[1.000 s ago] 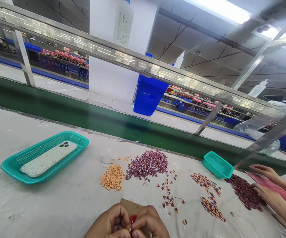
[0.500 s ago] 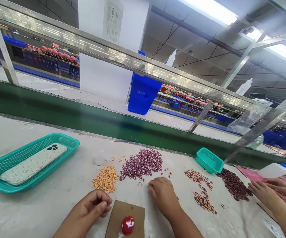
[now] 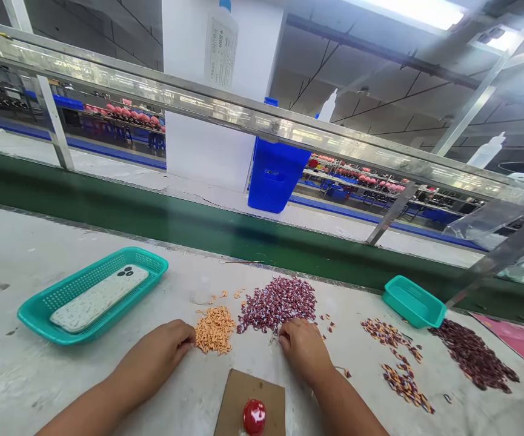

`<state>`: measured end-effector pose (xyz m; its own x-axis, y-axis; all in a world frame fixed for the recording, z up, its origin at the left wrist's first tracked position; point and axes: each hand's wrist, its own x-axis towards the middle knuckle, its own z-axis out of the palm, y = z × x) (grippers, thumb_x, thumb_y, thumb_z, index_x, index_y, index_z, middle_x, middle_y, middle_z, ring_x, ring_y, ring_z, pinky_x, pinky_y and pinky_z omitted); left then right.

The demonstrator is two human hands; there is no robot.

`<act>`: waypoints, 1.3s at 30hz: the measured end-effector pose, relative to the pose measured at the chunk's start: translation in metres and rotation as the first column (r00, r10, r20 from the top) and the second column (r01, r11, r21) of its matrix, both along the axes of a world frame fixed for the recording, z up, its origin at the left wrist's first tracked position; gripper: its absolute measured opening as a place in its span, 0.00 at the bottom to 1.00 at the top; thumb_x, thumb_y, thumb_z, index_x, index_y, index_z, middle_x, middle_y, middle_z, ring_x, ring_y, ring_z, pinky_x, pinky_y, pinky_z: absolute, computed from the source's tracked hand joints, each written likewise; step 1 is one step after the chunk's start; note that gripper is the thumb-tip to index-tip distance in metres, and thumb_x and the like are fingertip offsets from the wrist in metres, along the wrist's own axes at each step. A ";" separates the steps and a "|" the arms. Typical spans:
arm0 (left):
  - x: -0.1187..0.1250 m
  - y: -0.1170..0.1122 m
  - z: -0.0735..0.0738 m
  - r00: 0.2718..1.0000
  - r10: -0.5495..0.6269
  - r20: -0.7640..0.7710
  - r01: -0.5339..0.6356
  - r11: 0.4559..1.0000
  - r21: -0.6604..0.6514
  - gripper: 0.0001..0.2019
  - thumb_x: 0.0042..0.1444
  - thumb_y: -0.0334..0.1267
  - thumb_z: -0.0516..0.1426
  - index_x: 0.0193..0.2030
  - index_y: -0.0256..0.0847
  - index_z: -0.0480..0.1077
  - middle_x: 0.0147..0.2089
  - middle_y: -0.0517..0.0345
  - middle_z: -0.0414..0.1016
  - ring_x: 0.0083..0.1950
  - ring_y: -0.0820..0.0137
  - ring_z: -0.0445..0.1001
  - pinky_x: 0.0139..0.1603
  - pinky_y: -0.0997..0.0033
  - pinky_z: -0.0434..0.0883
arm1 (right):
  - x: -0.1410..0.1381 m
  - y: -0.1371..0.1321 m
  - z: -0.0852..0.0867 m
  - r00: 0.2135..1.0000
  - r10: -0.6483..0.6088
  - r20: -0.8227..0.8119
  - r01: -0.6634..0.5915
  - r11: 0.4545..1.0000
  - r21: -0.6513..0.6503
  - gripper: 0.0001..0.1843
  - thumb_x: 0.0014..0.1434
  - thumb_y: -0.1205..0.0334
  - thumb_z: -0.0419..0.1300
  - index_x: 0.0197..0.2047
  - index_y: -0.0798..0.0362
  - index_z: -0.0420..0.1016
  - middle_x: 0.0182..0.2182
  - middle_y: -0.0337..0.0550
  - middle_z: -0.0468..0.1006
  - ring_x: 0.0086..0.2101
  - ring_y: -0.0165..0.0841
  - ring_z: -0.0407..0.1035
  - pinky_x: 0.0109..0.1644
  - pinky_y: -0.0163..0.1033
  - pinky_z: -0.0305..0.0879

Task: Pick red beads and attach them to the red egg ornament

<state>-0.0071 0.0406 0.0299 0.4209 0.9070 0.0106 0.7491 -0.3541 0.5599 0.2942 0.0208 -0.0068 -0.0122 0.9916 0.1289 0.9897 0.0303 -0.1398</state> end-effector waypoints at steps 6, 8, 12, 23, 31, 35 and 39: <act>0.014 0.006 -0.004 0.981 -0.074 -0.177 0.083 0.995 0.047 0.15 0.58 0.34 0.45 0.30 0.42 0.72 0.34 0.50 0.76 0.36 0.58 0.75 0.35 0.63 0.66 | -0.002 -0.005 0.000 0.998 0.019 -0.055 -0.017 0.999 0.044 0.08 0.55 0.72 0.57 0.30 0.51 0.76 0.33 0.43 0.79 0.38 0.40 0.69 0.42 0.41 0.57; 0.016 0.007 -0.004 0.975 -0.079 -0.206 0.092 0.994 0.053 0.17 0.59 0.34 0.44 0.30 0.41 0.73 0.35 0.48 0.76 0.37 0.57 0.75 0.37 0.62 0.67 | -0.004 -0.009 0.002 0.995 0.033 -0.093 -0.027 0.998 0.064 0.08 0.54 0.72 0.57 0.30 0.51 0.75 0.32 0.42 0.78 0.38 0.39 0.69 0.42 0.41 0.57; 0.016 0.006 -0.002 0.968 -0.083 -0.237 0.101 0.993 0.062 0.16 0.59 0.32 0.43 0.32 0.42 0.72 0.35 0.48 0.76 0.38 0.57 0.75 0.36 0.62 0.66 | -0.009 -0.020 0.012 0.981 0.068 -0.183 -0.048 0.993 0.110 0.08 0.55 0.72 0.57 0.30 0.51 0.73 0.31 0.39 0.77 0.37 0.36 0.69 0.43 0.40 0.58; 0.021 -0.005 0.002 0.960 -0.238 -0.149 0.238 0.971 -0.017 0.14 0.53 0.29 0.46 0.28 0.43 0.72 0.35 0.51 0.76 0.39 0.58 0.73 0.38 0.63 0.64 | -0.037 -0.050 0.034 0.886 0.194 -0.422 -0.137 0.977 0.162 0.08 0.54 0.73 0.57 0.28 0.51 0.71 0.30 0.40 0.76 0.35 0.36 0.68 0.42 0.42 0.61; 0.035 -0.020 0.002 0.979 -0.135 0.151 0.166 0.963 -0.214 0.04 0.48 0.32 0.48 0.27 0.43 0.63 0.27 0.62 0.66 0.30 0.66 0.66 0.30 0.70 0.61 | -0.054 -0.067 0.028 0.755 0.233 -0.613 -0.229 0.970 0.086 0.09 0.49 0.76 0.56 0.30 0.53 0.73 0.29 0.41 0.76 0.34 0.33 0.69 0.39 0.35 0.64; 0.045 -0.036 -0.020 0.915 -0.042 0.400 0.209 0.900 -0.383 0.01 0.49 0.36 0.48 0.28 0.44 0.58 0.24 0.68 0.59 0.25 0.72 0.63 0.26 0.74 0.61 | -0.048 -0.071 0.013 0.811 0.261 -0.523 -0.269 0.961 0.063 0.11 0.46 0.78 0.57 0.29 0.53 0.74 0.29 0.41 0.78 0.35 0.34 0.69 0.40 0.36 0.63; 0.051 -0.050 -0.044 0.627 0.323 0.709 0.314 0.728 -0.609 0.11 0.46 0.43 0.59 0.27 0.42 0.61 0.21 0.69 0.62 0.21 0.75 0.60 0.22 0.76 0.59 | -0.046 -0.073 0.000 0.874 0.277 -0.398 -0.281 0.958 0.050 0.15 0.43 0.80 0.58 0.28 0.49 0.76 0.30 0.39 0.77 0.36 0.35 0.69 0.43 0.38 0.60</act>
<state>0.0435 -0.0092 -0.0142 0.5410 0.8029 -0.2504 -0.0409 0.3226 0.9457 0.2478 -0.0527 -0.0064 -0.2387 0.9557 0.1721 0.8016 0.2939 -0.5206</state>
